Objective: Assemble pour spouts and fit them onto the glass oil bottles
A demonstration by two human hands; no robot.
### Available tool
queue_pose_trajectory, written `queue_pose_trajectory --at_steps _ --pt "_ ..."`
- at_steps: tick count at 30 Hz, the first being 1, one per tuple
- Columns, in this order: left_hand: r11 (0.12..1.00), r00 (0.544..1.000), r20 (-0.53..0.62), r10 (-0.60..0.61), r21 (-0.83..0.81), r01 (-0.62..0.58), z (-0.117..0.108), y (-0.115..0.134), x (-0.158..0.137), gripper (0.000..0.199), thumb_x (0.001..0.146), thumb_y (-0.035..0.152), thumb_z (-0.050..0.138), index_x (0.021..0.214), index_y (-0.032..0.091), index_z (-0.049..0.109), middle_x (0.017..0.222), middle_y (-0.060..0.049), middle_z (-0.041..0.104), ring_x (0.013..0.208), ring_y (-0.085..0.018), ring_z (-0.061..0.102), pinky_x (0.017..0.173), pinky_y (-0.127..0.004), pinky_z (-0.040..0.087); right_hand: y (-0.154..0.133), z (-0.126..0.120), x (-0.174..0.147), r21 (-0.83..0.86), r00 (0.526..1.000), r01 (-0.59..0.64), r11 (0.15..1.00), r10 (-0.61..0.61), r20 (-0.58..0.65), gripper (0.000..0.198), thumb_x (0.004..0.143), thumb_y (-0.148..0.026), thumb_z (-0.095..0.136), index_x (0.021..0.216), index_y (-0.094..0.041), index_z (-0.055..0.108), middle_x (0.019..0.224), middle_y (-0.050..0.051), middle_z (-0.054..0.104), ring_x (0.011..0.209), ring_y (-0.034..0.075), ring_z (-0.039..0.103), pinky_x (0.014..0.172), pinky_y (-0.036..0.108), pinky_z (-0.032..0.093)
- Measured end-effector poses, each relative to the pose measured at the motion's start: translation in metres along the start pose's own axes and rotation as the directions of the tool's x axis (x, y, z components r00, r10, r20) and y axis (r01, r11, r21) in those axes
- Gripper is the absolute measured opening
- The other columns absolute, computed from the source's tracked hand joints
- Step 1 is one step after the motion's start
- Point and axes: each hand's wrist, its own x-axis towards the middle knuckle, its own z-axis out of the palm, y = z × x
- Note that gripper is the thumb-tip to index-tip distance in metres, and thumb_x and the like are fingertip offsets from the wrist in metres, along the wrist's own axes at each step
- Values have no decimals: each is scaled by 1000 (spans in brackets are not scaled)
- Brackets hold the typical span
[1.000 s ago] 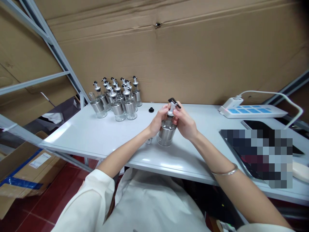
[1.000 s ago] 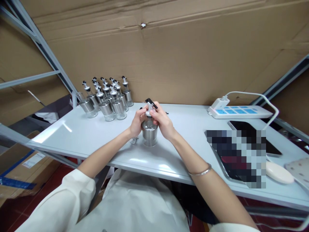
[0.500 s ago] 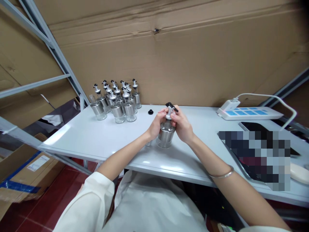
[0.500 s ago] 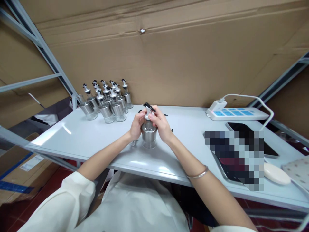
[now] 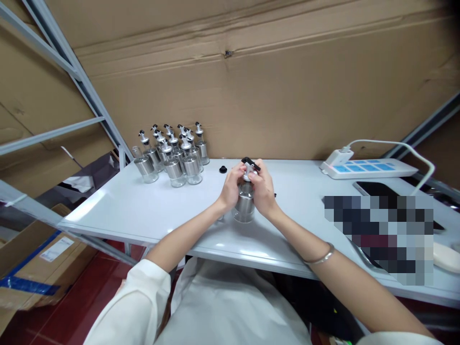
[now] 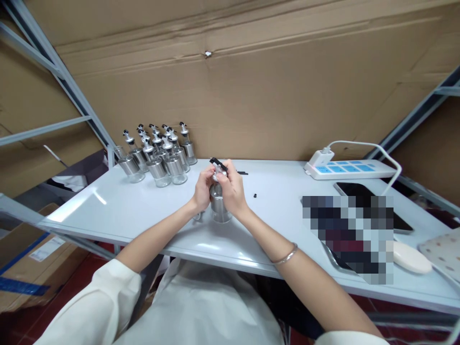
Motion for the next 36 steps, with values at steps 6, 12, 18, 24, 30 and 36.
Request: queue_pose_trajectory --at_steps 6,12,18,24,30,36 --pt "992 1000 -3 31 123 -31 -3 -4 1 17 76 33 45 67 19 44 66 3 47 64 -12 46 66 -24 41 4 -2 -2 -92 997 75 993 -72 39 21 89 -43 40 88 -24 49 73 -2 52 65 15 49 63 30 40" --pt "981 997 59 52 184 -62 -16 -6 24 23 79 40 39 74 19 47 64 2 53 63 -12 52 63 -24 42 12 -8 1 -39 997 75 996 -74 16 37 88 -50 48 116 -27 41 109 7 58 98 20 58 82 37 47" --pt "963 994 15 108 248 -108 -54 7 46 29 81 47 39 78 19 47 51 5 49 47 -10 49 50 -23 39 3 -19 5 2 979 101 995 -100 -178 23 89 -39 49 108 -28 42 96 2 59 79 15 61 75 34 49" --pt "955 988 -88 125 281 -96 -90 36 27 35 80 54 43 75 20 46 49 4 49 47 -10 51 50 -23 42 -1 -23 6 -19 970 135 991 -136 -200 17 88 -34 50 103 -27 45 90 1 58 75 15 58 71 33 49" --pt "902 935 -267 232 420 -103 -135 71 -4 38 78 58 41 74 21 47 47 2 48 45 -14 50 47 -25 41 2 -23 6 -17 975 130 991 -130 -181 15 88 -33 51 102 -27 47 88 0 57 73 14 57 70 32 48" --pt "756 797 -373 475 636 -153 -204 103 -9 37 79 57 39 74 21 45 47 4 47 45 -13 50 46 -25 41 1 -22 5 -24 977 135 991 -137 -163 14 89 -33 50 101 -26 48 85 0 58 72 14 57 69 32 48"
